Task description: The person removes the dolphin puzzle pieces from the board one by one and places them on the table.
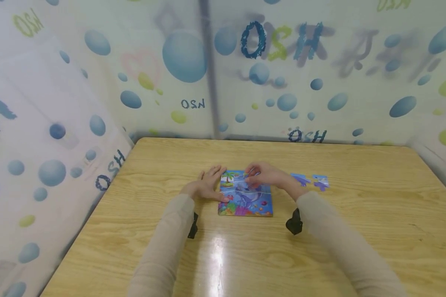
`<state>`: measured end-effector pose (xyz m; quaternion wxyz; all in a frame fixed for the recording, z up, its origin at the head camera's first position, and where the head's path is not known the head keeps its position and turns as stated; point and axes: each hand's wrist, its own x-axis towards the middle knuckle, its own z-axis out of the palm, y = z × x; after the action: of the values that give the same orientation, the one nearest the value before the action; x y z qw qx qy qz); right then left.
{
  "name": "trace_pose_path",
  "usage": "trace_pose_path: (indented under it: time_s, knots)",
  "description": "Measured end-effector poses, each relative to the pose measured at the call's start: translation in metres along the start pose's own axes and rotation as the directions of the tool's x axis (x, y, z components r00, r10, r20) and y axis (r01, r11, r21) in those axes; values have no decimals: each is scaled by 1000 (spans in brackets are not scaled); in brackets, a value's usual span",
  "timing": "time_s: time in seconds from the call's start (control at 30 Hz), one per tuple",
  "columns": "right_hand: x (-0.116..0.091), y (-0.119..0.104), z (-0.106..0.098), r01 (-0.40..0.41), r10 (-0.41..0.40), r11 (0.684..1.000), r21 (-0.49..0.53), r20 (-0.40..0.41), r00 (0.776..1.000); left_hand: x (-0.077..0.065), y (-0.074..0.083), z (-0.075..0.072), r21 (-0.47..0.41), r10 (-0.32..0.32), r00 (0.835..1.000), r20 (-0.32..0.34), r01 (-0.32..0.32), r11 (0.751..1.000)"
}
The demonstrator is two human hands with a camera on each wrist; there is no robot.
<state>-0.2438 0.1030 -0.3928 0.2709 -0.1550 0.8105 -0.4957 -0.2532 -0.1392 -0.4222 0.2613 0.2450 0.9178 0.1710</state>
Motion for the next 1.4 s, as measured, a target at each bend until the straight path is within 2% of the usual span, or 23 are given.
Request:
trace_pose_path:
  time_s: [0.17,0.33,0.43,0.67,0.83,0.93,1.1,1.27,1.4]
  knots:
    - [-20,6,-23,-10,11,1000,21,-31,999,-1,-1,1,-10,4,1000,-2,-4,1000]
    - [-34,15,-39,-44,40,997,-64,-50,998,-5,0,2,-11,1,1000,-14,-1,1000]
    - [-41,20,-44,-58,53,994,-90,-52,997,-8,6,0,35,0,1000,-26,0,999]
    - [-57,28,-55,-90,84,993,-81,-85,993,-7,25,-5,148,-22,999,-30,26,989]
    - [-65,35,-58,-141,137,989,-47,-86,987,-7,25,-4,164,-1,999,-32,6,986]
    - [-69,41,-57,-173,172,985,-7,-73,982,-7,23,-3,133,2,1000,-25,1,991]
    - [-74,50,-56,-219,219,976,4,-76,973,-8,23,-2,81,4,1000,-12,-3,997]
    - [-73,56,-54,-242,239,970,-33,-85,967,-9,22,-2,76,13,1000,-2,-12,997]
    - [-70,56,-51,-219,207,967,-131,-102,973,-9,21,-2,69,17,1000,-9,-16,998]
